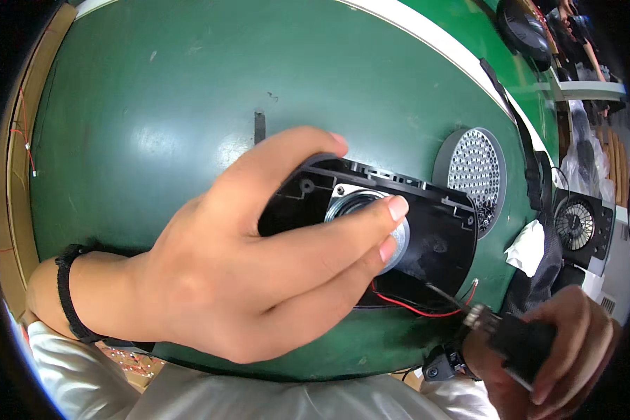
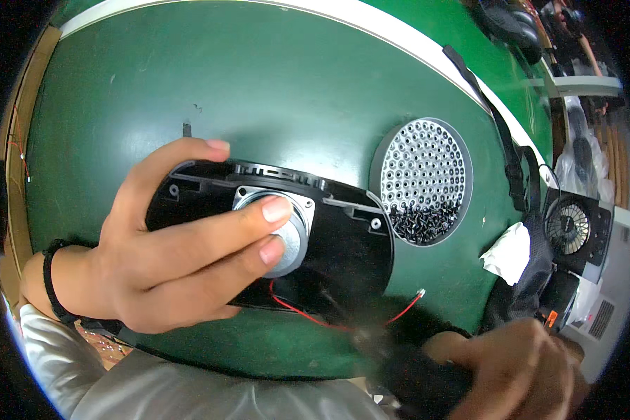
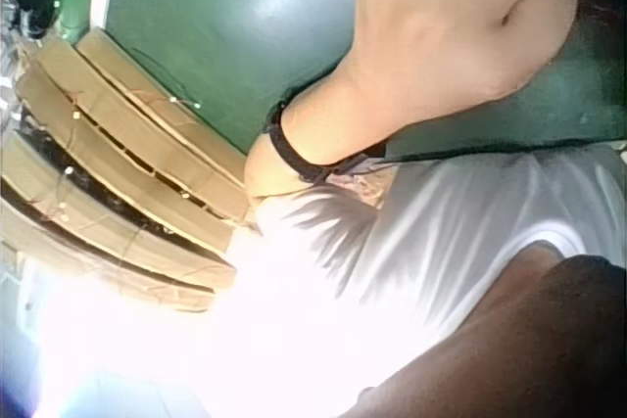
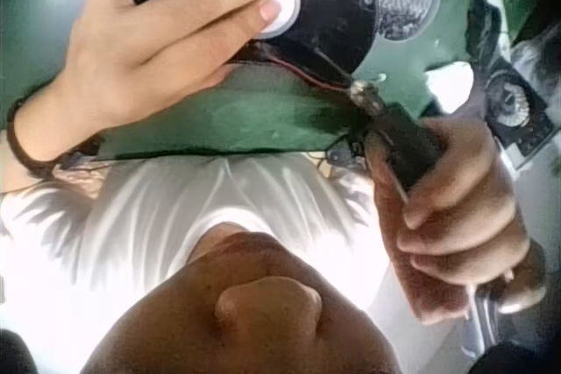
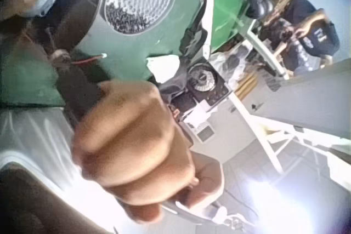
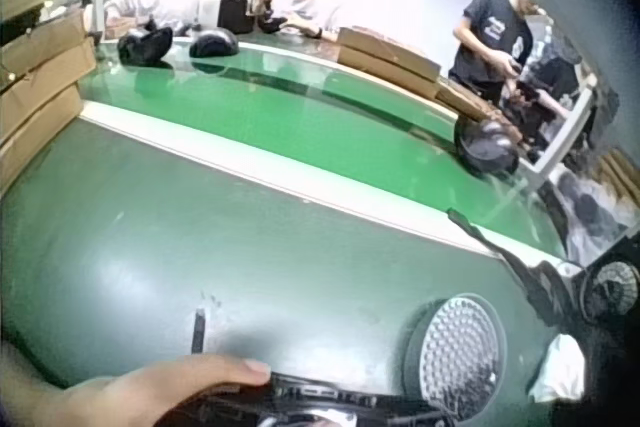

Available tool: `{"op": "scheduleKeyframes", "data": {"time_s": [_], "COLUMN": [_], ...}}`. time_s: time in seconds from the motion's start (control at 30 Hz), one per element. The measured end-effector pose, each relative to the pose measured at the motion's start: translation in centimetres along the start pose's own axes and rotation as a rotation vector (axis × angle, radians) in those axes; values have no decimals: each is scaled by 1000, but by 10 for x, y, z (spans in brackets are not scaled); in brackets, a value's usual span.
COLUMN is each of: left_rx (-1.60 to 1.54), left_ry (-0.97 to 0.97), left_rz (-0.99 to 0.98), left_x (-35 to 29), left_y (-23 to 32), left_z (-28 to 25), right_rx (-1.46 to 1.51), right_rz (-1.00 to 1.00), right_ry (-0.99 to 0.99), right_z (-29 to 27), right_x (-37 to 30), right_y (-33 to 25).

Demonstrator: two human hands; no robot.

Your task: Assembling and screwing components into a plastic electronic housing on an assembly line.

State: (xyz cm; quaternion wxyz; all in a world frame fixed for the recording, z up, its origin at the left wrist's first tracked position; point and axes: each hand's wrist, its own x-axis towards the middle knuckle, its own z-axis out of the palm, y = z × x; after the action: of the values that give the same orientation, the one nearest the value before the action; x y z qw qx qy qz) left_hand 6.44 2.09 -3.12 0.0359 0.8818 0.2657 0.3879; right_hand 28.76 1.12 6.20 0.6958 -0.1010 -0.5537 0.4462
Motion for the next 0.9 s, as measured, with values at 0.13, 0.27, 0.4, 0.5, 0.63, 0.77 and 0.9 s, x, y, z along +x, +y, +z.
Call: {"op": "scheduleKeyframes", "data": {"time_s": [0.13,0.27,0.4,0.5,0.63,0.77,0.9], "left_rx": [-3,2,3,-8,-25,78,62], "left_ry": [34,-28,-13,-3,-14,358,52], "left_rz": [-53,-86,-92,-96,-86,-80,-114], "left_x": [0,12,10,10,11,9,6], "left_y": [4,8,8,8,8,9,13], "left_z": [0,-5,-3,-4,-4,31,11], "right_rx": [78,39,-15,33,-1,-58,-93], "right_rz": [85,221,285,409,470,290,282], "right_ry": [-31,-108,-60,-342,-672,-390,-457], "right_z": [-36,-19,-5,-22,-29,-9,-17], "right_x": [-11,-5,-6,18,26,-15,5], "right_y": [-23,-2,2,6,0,15,11]}}
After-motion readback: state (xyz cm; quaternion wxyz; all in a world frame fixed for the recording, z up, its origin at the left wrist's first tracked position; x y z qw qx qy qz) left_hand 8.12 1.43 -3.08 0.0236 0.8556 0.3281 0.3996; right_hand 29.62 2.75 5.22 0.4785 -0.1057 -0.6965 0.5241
